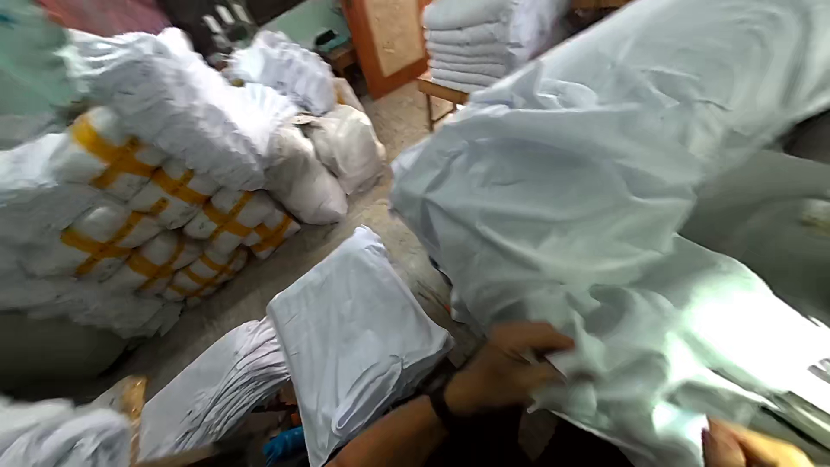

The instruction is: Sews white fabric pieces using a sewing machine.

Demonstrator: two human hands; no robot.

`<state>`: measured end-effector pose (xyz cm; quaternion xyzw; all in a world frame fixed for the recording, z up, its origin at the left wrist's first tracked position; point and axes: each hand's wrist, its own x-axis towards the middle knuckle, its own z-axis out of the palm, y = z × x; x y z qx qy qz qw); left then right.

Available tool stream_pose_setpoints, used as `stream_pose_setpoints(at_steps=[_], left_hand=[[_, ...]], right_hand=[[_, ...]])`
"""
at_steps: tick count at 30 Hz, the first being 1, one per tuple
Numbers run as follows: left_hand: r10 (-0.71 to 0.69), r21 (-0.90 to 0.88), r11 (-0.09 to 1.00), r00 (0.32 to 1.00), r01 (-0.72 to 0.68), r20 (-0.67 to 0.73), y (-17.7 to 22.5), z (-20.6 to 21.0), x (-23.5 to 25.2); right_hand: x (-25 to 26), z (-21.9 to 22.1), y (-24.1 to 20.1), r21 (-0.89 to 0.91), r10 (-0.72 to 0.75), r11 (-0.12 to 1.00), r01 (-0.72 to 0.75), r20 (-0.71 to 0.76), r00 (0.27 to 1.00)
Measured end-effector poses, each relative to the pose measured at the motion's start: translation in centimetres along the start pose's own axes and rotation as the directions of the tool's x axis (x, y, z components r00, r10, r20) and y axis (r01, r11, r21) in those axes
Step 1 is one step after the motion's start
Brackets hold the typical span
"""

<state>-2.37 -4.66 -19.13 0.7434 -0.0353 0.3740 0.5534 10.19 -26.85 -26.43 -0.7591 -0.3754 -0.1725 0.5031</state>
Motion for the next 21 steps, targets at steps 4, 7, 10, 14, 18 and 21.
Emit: stream_pose_setpoints(at_steps=[4,7,10,14,18,21], left_hand=[[0.011,0.327,0.945,1.000,-0.011,0.002,0.0,-2.4,1.6],[0.002,0.407,0.912,0.994,-0.047,0.111,-1.6,-0.2,2.3],[0.009,0.385,0.919,0.978,-0.091,0.209,-3.1,3.1,2.0],[0.110,0.287,0.923,0.893,-0.255,0.437,-2.8,7.1,6.7],[-0.031,0.320,0.932,0.842,-0.171,0.539,-4.6,9.7,10.5],[-0.118,0.342,0.935,0.825,-0.096,0.553,-5.4,9.1,11.6]], right_hand=[[0.5,-1.3,1.0,0.239,0.372,0.910,-0.339,-0.108,0.922],[-0.3,0.6,1.6,0.327,0.557,0.798,-0.506,-0.079,0.827],[-2.3,0.6,2.4,0.345,0.539,0.806,-0.481,-0.094,0.837],[-1.5,0.6,3.2,0.444,0.406,0.829,-0.339,-0.061,0.912],[-1.0,1.1,3.3,0.330,0.521,0.815,-0.476,-0.059,0.852],[-0.2,0.5,2.1,0.354,0.506,0.803,-0.479,0.020,0.863]])
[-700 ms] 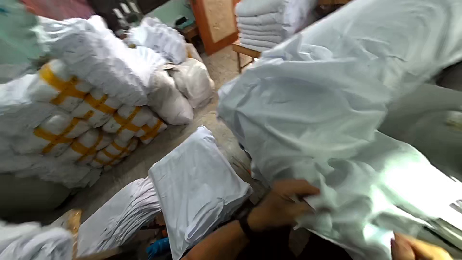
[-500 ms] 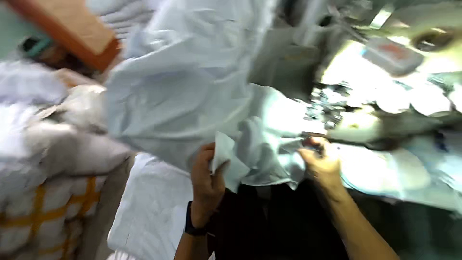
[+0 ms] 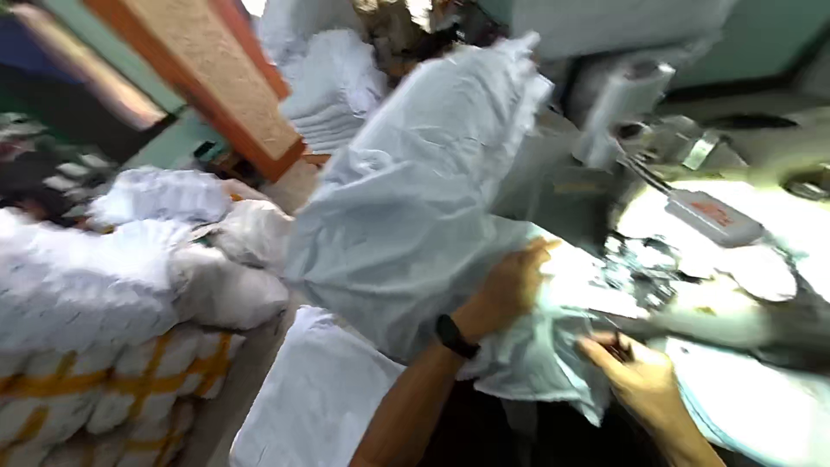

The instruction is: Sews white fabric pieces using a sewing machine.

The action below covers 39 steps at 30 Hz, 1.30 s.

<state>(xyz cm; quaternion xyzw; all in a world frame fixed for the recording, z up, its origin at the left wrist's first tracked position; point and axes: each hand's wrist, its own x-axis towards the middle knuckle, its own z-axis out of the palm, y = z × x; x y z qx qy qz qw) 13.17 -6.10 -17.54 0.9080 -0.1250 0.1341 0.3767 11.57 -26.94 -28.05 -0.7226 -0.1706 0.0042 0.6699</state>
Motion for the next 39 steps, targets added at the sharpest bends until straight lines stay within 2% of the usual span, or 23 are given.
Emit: stream_pose_setpoints(at_steps=[2,4,7,9,13,15,18,20,21,24,27,30,32,34,35,36,38,39], left_hand=[[0.056,0.043,0.997,0.995,-0.060,0.088,-0.2,-0.6,-0.4],[0.128,0.165,0.975,0.982,-0.151,0.138,0.2,-0.9,-0.7],[0.104,0.300,0.942,0.981,-0.151,0.166,0.8,-1.2,-0.5],[0.087,0.310,0.940,0.977,-0.145,0.194,0.7,-1.1,0.3],[0.059,0.251,0.961,0.974,-0.114,0.218,0.4,-0.5,2.6],[-0.006,0.146,0.989,0.988,-0.017,0.154,0.0,-0.2,4.4],[-0.067,-0.103,0.993,0.997,0.063,-0.032,-1.2,0.1,5.3],[-0.121,-0.279,0.956,0.990,0.095,-0.077,-1.3,-0.4,4.6],[-0.161,-0.305,0.943,0.985,0.136,-0.059,-1.0,-0.8,4.3],[-0.185,-0.223,0.958,0.983,0.179,-0.006,0.1,0.0,5.1],[-0.127,-0.070,0.990,0.991,0.124,-0.035,0.2,0.9,6.3],[-0.101,0.045,0.994,0.995,0.100,0.026,1.0,1.1,7.2],[-0.025,0.089,0.996,0.999,0.027,-0.023,2.0,0.5,6.2],[0.059,0.118,0.992,0.982,-0.038,-0.181,2.3,-0.4,4.8],[0.042,0.085,0.996,0.969,-0.022,-0.242,2.5,-1.0,3.7],[-0.025,-0.020,1.000,0.969,0.020,-0.245,3.2,-1.8,2.5],[-0.195,-0.360,0.919,0.978,0.159,-0.067,5.1,-3.5,-0.4],[-0.213,-0.499,0.843,0.976,0.203,0.037,5.9,-3.9,-1.8]], right_hand=[[-0.5,-0.8,-1.4,0.131,0.062,0.989,-0.075,0.097,0.993],[-1.0,-1.7,-1.3,0.176,0.019,0.983,-0.056,0.201,0.979],[-1.9,-2.7,-0.4,0.218,-0.041,0.976,-0.017,0.257,0.965],[-2.0,-2.6,-0.4,0.268,-0.009,0.962,-0.047,0.205,0.979],[-1.5,-2.1,-1.4,0.336,0.114,0.935,-0.109,0.005,0.993],[-1.3,-1.7,-1.8,0.325,0.138,0.939,-0.111,-0.061,0.989],[-1.7,-1.4,-1.5,0.330,0.091,0.942,-0.055,-0.094,0.991],[-2.0,-1.4,-1.1,0.370,0.063,0.929,-0.017,-0.114,0.992],[-1.9,-1.4,-0.9,0.383,0.070,0.924,-0.013,-0.136,0.988],[-2.3,-2.1,-0.6,0.387,0.080,0.922,0.014,-0.225,0.971],[-1.9,-1.8,-0.8,0.424,0.049,0.904,0.059,-0.239,0.970],[-1.7,-1.7,-1.0,0.408,0.039,0.911,0.068,-0.249,0.968],[-1.6,-1.8,-1.3,0.306,0.010,0.949,0.076,-0.270,0.963],[-1.8,-2.7,-1.7,0.199,-0.018,0.977,0.077,-0.279,0.960],[-2.1,-3.4,-1.8,0.159,-0.017,0.985,0.064,-0.284,0.959],[-2.3,-4.0,-2.2,0.127,-0.007,0.991,0.048,-0.305,0.952],[-2.7,-4.6,-3.5,0.095,-0.021,0.994,0.055,-0.329,0.944],[-2.9,-4.5,-4.4,0.075,-0.069,0.992,0.097,-0.313,0.947]])
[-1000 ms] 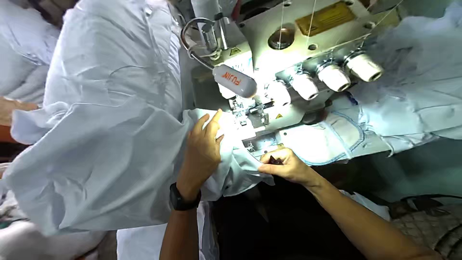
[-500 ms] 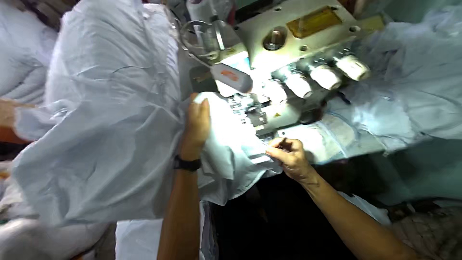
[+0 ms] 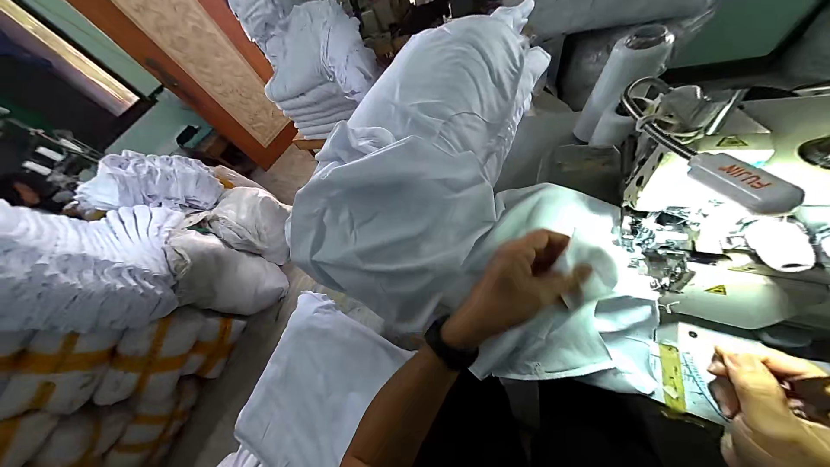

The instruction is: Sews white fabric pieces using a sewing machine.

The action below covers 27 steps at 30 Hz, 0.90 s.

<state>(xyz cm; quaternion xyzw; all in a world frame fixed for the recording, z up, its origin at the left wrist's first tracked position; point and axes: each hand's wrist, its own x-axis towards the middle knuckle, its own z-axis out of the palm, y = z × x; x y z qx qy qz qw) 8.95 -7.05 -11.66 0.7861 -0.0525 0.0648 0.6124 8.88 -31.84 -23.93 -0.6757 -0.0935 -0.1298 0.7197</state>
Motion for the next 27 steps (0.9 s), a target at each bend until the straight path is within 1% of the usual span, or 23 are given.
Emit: stream_pose_setpoints(at_steps=[1,2,3,5,6,7,9,11,14,16,18,20,21,23,25,27], left_hand=[[0.002,-0.109,0.994,0.998,0.005,0.063,0.2,0.2,-1.4],[0.050,-0.179,0.983,0.995,-0.034,0.082,0.2,0.6,-2.6],[0.112,-0.208,0.973,0.992,-0.097,0.063,0.2,1.1,-3.6],[0.236,-0.189,0.954,0.972,-0.232,-0.001,0.2,2.1,-5.1],[0.286,-0.169,0.943,0.958,-0.285,-0.022,0.1,2.4,-5.6],[0.327,-0.148,0.933,0.944,-0.329,-0.033,0.0,2.7,-6.2],[0.387,-0.112,0.915,0.922,-0.388,-0.030,0.1,2.9,-7.1],[0.426,-0.083,0.901,0.905,-0.425,-0.010,0.3,2.9,-7.4],[0.427,-0.053,0.904,0.903,-0.425,0.037,0.7,2.5,-7.4],[0.420,-0.007,0.907,0.904,-0.421,0.072,0.9,2.0,-7.4],[0.410,0.127,0.896,0.903,-0.425,0.126,1.3,1.3,-7.2],[0.395,0.309,0.849,0.903,-0.429,0.169,1.4,1.1,-7.0],[0.391,0.360,0.829,0.904,-0.428,0.176,1.2,1.2,-6.9],[0.410,0.457,0.774,0.897,-0.439,0.168,0.6,2.0,-6.7],[0.445,0.589,0.676,0.882,-0.443,0.153,0.3,2.5,-6.7],[0.433,0.675,0.617,0.891,-0.405,0.139,0.2,2.5,-6.8]], right_hand=[[-0.2,0.2,-1.0,-0.007,-0.066,0.998,0.066,0.047,0.997],[-0.4,0.6,-2.0,-0.015,-0.148,0.989,0.150,0.116,0.982],[-0.5,1.1,-2.8,-0.017,-0.242,0.968,0.249,0.187,0.952],[-0.5,2.4,-4.4,-0.017,-0.416,0.898,0.440,0.300,0.859],[-0.6,2.9,-5.0,-0.022,-0.468,0.864,0.503,0.334,0.818],[-0.9,3.3,-5.4,-0.017,-0.486,0.849,0.527,0.365,0.794],[-1.9,3.9,-6.0,0.012,-0.465,0.863,0.505,0.409,0.785],[-2.9,4.4,-6.2,-0.008,-0.468,0.858,0.514,0.402,0.787],[-3.7,4.8,-5.7,-0.056,-0.490,0.844,0.534,0.329,0.808],[-3.2,4.4,-5.3,-0.022,-0.457,0.870,0.492,0.340,0.822],[-2.2,3.7,-4.8,0.006,-0.410,0.895,0.446,0.402,0.819],[-1.4,3.0,-4.3,0.014,-0.360,0.919,0.395,0.441,0.822],[-1.3,2.8,-3.9,0.014,-0.348,0.923,0.384,0.450,0.822],[-1.3,2.8,-3.2,0.018,-0.350,0.924,0.383,0.445,0.824],[-1.5,2.9,-3.1,-0.023,-0.346,0.919,0.394,0.434,0.832],[-1.5,2.9,-3.0,-0.023,-0.326,0.931,0.365,0.399,0.857]])
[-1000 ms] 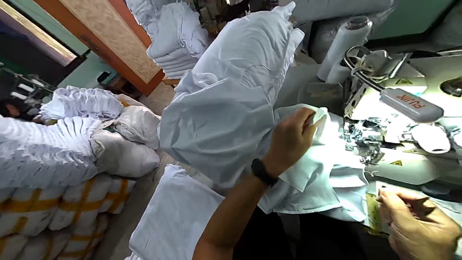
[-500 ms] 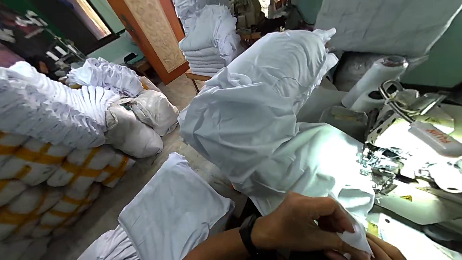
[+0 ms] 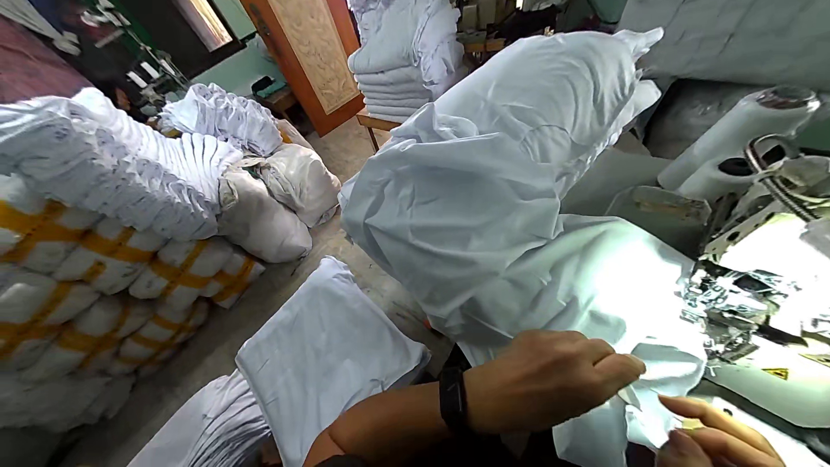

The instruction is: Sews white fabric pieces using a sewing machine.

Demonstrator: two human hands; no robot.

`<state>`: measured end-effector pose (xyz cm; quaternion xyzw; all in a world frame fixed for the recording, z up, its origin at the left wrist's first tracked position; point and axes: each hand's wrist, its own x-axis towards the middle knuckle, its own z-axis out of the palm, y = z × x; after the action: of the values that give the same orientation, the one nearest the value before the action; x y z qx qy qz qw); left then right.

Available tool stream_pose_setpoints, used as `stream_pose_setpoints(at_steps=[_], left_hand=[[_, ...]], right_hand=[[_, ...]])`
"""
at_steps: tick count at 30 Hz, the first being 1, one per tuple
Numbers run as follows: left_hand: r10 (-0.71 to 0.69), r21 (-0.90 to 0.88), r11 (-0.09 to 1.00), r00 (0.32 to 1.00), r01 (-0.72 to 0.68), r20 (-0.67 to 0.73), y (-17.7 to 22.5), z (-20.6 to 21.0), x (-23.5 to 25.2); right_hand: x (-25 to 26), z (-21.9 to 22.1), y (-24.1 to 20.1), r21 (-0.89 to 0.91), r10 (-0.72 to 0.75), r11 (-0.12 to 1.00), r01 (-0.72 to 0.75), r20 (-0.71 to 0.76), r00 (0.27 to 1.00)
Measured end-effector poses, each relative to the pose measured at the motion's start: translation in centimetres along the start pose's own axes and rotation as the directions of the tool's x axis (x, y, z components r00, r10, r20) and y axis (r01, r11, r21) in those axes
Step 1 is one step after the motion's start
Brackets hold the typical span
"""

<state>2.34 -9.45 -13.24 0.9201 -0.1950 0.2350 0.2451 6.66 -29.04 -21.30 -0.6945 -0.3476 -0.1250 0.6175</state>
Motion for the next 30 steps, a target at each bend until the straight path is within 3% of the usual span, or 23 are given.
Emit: stream_pose_setpoints(at_steps=[3,8,11,14,16,20,22,25,27,30], left_hand=[[-0.008,-0.011,1.000,1.000,0.008,0.003,-0.1,-0.2,-0.3],[0.064,-0.103,0.992,0.989,-0.078,-0.134,1.0,0.9,-0.1],[0.076,-0.098,0.991,0.984,-0.093,-0.160,1.0,0.6,-0.1],[0.088,0.014,0.996,0.993,-0.087,-0.074,0.7,-0.1,-0.5],[0.072,0.124,0.990,0.997,-0.070,-0.008,0.4,-0.1,-1.1],[0.037,0.201,0.979,0.999,-0.033,-0.013,0.2,-0.7,-2.0],[-0.007,0.122,0.992,1.000,0.008,-0.005,0.3,-1.3,-2.2],[-0.045,-0.213,0.975,0.995,0.062,0.084,0.0,-2.7,-2.6],[-0.051,-0.315,0.944,0.986,0.101,0.161,-0.1,-3.5,-2.9],[-0.018,-0.227,0.972,0.987,0.055,0.159,0.1,-3.2,-3.5]], right_hand=[[-0.1,-0.2,0.2,0.057,0.016,0.998,-0.015,-0.016,1.000],[-0.7,2.0,0.0,-0.163,-0.044,0.986,0.035,-0.051,0.998],[-0.5,2.5,0.1,-0.180,-0.113,0.979,0.095,-0.090,0.989],[-0.6,1.4,0.7,-0.123,-0.093,0.989,0.086,-0.055,0.994],[-0.4,0.5,0.7,-0.176,-0.065,0.983,0.058,-0.036,0.997],[0.8,0.2,-0.2,-0.217,-0.025,0.976,0.027,0.013,1.000],[0.9,0.0,-1.0,-0.066,-0.002,0.998,0.007,0.076,0.997],[1.6,-0.9,-2.7,0.207,0.084,0.966,-0.153,0.310,0.947],[1.8,-1.1,-3.3,0.161,0.070,0.978,-0.135,0.359,0.931],[1.7,-0.5,-3.2,-0.077,0.007,0.997,0.016,0.287,0.958]])
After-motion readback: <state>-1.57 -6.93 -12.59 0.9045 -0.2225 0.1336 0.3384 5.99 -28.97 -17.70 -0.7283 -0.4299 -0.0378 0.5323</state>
